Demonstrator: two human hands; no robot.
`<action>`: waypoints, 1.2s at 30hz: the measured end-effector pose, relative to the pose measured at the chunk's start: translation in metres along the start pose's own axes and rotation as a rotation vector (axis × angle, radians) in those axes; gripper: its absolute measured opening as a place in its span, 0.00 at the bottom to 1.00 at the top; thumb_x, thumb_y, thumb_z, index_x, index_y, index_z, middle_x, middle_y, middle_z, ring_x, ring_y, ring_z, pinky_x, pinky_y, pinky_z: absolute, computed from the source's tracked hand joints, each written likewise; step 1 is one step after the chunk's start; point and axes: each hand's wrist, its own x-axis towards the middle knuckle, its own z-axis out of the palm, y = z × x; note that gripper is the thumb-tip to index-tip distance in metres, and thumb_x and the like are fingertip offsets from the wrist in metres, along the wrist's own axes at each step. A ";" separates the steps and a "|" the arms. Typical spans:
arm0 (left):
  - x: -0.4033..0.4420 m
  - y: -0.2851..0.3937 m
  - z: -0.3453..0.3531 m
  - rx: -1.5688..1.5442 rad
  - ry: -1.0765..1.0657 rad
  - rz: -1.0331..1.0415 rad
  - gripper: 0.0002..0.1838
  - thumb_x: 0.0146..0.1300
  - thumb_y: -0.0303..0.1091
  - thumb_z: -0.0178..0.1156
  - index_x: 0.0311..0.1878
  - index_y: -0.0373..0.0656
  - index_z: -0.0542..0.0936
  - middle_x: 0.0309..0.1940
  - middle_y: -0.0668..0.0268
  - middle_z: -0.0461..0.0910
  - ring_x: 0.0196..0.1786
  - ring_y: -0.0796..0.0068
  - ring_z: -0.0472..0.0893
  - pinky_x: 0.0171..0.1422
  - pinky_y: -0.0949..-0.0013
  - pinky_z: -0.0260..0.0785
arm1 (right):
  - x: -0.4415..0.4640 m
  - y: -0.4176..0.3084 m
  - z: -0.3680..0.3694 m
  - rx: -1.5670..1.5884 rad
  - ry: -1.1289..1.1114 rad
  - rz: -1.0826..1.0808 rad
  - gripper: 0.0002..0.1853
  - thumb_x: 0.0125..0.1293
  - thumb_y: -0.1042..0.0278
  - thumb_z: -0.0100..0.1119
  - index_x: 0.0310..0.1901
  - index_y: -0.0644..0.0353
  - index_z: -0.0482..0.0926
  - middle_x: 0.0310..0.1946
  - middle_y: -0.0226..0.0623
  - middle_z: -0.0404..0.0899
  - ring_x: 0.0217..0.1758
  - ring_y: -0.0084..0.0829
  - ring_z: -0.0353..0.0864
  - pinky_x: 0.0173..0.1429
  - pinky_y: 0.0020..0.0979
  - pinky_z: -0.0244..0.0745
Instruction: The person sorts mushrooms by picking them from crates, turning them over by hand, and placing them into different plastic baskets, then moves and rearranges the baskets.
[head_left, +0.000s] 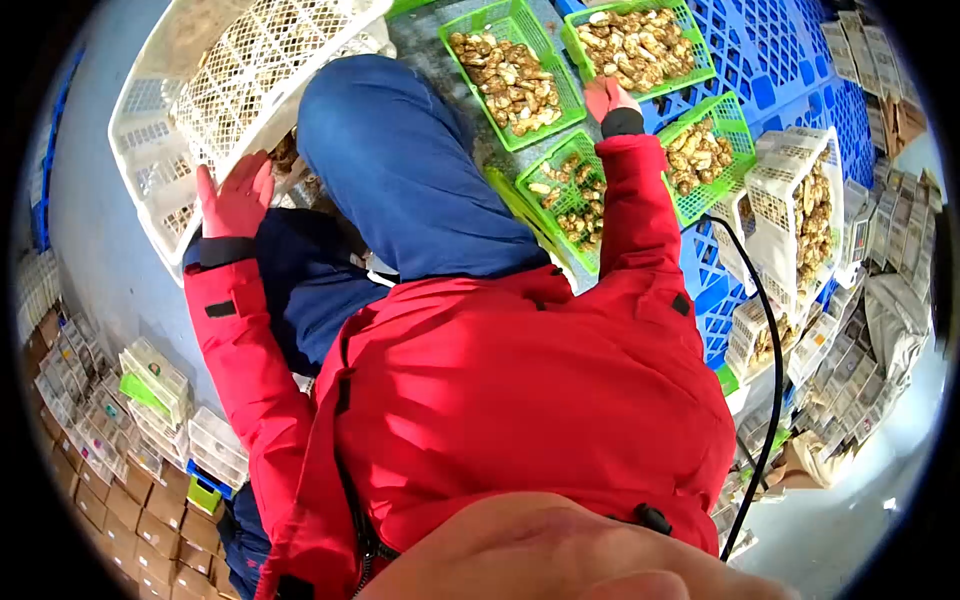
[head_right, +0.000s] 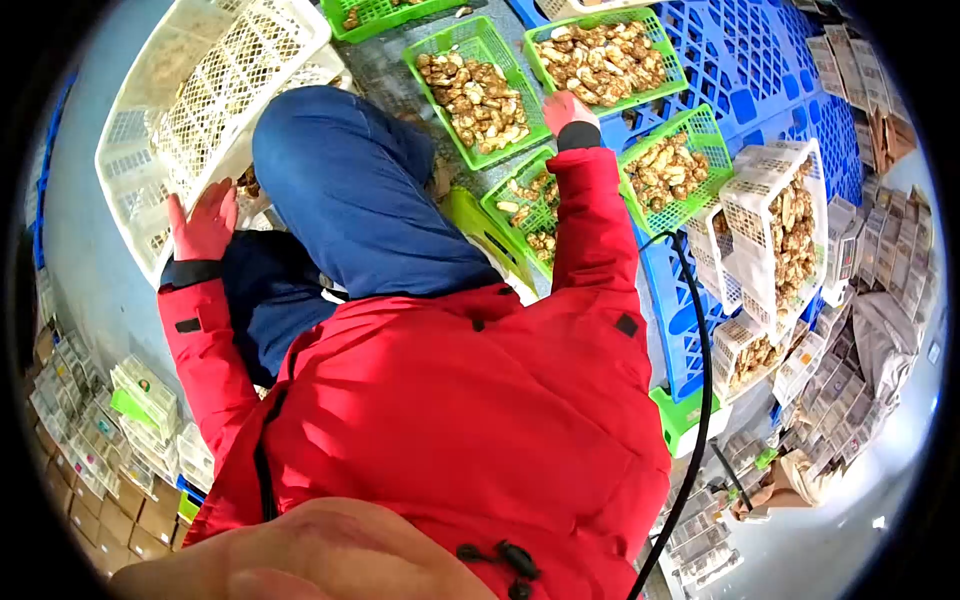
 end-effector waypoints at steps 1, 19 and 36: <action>0.001 0.002 0.004 -0.011 0.064 0.010 0.38 0.56 0.56 0.49 0.56 0.29 0.59 0.59 0.48 0.58 0.60 0.56 0.62 0.59 0.61 0.60 | -0.014 0.063 0.015 0.188 0.027 0.086 0.12 0.54 0.62 0.49 0.36 0.61 0.74 0.33 0.38 0.76 0.40 0.30 0.76 0.42 0.25 0.70; 0.061 0.023 0.021 -0.161 0.136 0.120 0.16 0.52 0.36 0.56 0.30 0.27 0.72 0.50 0.42 0.67 0.56 0.53 0.66 0.58 0.58 0.62 | -0.003 0.094 0.016 0.732 0.431 0.886 0.15 0.56 0.63 0.52 0.44 0.59 0.72 0.41 0.46 0.75 0.43 0.44 0.75 0.46 0.43 0.70; 0.034 0.014 0.029 -0.120 -0.035 0.036 0.20 0.58 0.41 0.51 0.40 0.28 0.73 0.53 0.45 0.66 0.57 0.55 0.66 0.58 0.58 0.61 | -0.025 0.017 -0.035 0.147 0.701 0.746 0.16 0.52 0.60 0.57 0.30 0.68 0.72 0.24 0.40 0.75 0.23 0.29 0.71 0.26 0.31 0.64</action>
